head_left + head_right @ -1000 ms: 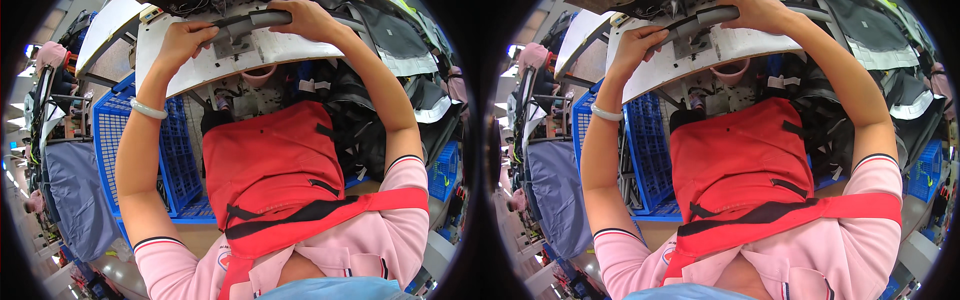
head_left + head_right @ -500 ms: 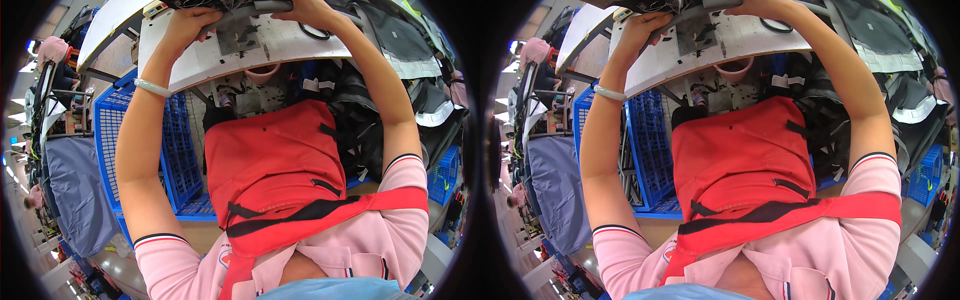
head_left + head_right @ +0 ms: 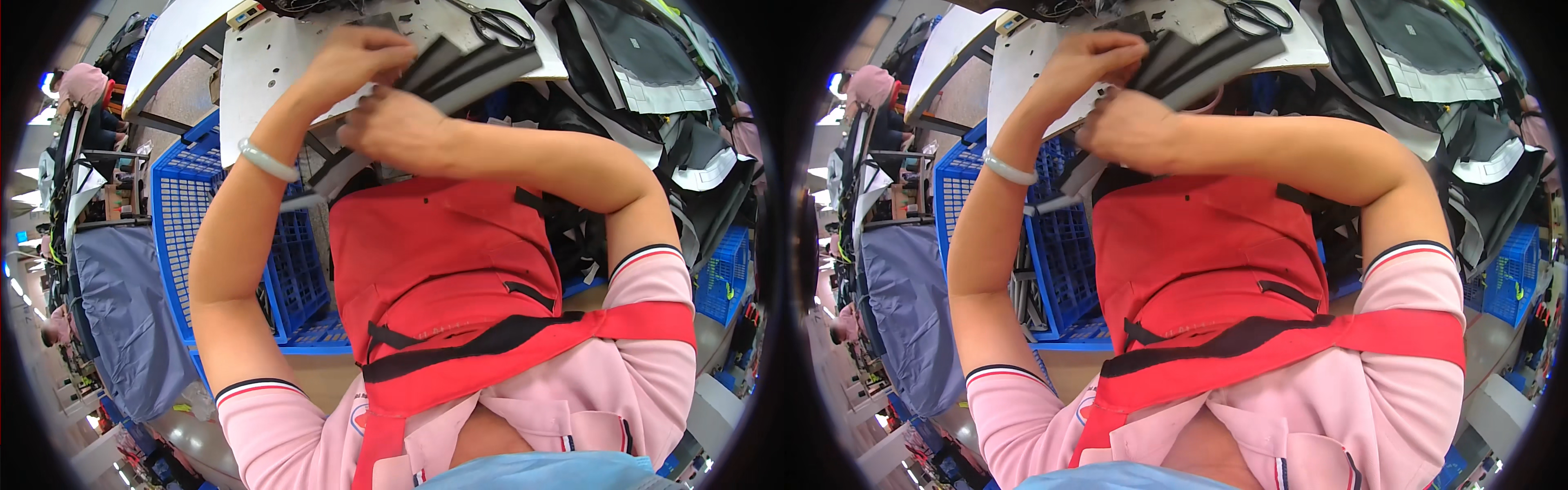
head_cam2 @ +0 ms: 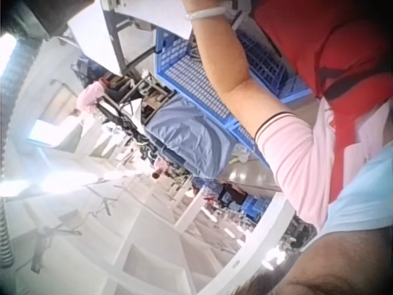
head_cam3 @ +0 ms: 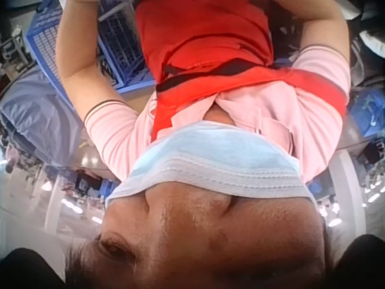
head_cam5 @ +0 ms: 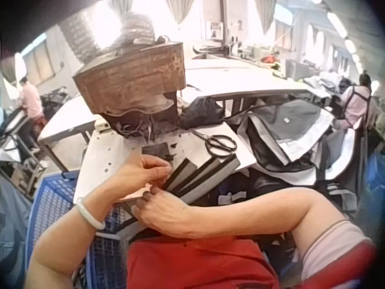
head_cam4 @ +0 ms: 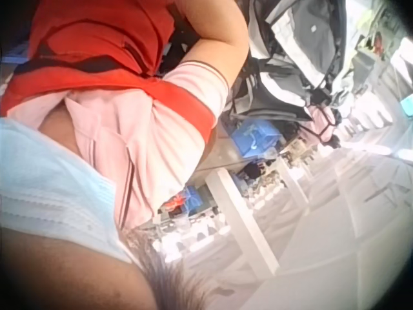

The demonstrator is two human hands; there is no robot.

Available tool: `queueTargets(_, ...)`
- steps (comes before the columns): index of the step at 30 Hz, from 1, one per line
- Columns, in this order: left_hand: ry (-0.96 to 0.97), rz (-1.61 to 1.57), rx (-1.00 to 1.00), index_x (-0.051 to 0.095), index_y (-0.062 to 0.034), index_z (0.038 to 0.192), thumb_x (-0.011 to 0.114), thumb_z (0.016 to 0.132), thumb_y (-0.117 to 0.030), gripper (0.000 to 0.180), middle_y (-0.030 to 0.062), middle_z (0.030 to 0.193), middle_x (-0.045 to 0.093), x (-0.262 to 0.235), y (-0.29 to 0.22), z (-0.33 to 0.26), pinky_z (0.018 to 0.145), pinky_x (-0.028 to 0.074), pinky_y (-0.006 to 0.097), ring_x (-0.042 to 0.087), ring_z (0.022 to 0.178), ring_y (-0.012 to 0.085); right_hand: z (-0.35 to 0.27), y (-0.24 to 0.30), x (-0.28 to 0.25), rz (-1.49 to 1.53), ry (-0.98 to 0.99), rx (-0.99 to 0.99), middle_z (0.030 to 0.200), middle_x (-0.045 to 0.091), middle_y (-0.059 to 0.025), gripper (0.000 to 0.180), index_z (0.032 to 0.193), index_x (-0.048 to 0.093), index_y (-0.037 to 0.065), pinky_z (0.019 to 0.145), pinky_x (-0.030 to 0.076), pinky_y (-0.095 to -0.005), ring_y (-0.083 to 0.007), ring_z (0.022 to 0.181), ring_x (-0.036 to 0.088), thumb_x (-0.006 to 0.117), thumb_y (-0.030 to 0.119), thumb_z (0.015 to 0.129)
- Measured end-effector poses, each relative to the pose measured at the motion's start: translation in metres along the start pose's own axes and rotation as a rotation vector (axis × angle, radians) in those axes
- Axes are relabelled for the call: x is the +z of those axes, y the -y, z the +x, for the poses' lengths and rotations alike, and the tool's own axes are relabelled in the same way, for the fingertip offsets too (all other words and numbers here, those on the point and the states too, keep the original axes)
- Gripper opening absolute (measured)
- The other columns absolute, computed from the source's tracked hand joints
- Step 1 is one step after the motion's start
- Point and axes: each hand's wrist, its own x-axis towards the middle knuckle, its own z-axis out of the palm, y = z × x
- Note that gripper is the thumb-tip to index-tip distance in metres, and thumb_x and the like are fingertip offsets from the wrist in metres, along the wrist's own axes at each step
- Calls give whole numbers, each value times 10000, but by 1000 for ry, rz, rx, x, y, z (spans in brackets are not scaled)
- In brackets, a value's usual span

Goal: The person trims the edges of a dark fabric strip using scissors at a workbench. They repeatedly align the strip, cut small sections, and place the trimmed pieces into a blue basket. The workspace includes a white board and various fabric materials.

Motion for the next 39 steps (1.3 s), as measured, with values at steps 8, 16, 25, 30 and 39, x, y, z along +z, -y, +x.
queueTargets(8,19,-192,-304,684,17,1029,610,948,-328,363,24,750,646,-29,37,-72,624,442,220,553,650,72,-82,-108,-50,179,-31,370,1038,650,-171,534,1255,530,30,845,485,-388,-296,955,631,709,236,796)
queueTargets(16,-280,44,-55,708,0,1030,681,881,-261,302,37,760,674,-37,15,-27,536,397,211,505,587,53,-66,-144,-91,182,17,499,861,651,-244,532,1058,597,-25,728,500,-424,-393,839,648,782,346,724)
queueTargets(25,-291,43,-70,714,9,1037,716,856,-272,334,44,740,684,-46,29,0,518,407,212,529,581,54,-64,-164,-82,218,-38,518,848,630,-240,532,1013,570,-27,713,479,-424,-370,836,636,802,344,711)
queueTargets(30,-307,27,-29,713,13,1037,712,858,-261,328,53,751,683,-48,26,3,520,414,212,533,577,62,-59,-165,-87,233,-32,548,827,622,-223,526,1010,574,-23,719,471,-416,-342,807,622,805,344,712)
queueTargets(39,-330,-141,-36,692,31,1085,665,897,-238,329,64,762,665,-49,32,18,545,374,209,488,593,62,-51,-178,-82,227,-77,569,877,638,-235,519,990,585,-32,757,473,-416,-355,857,633,804,339,702)
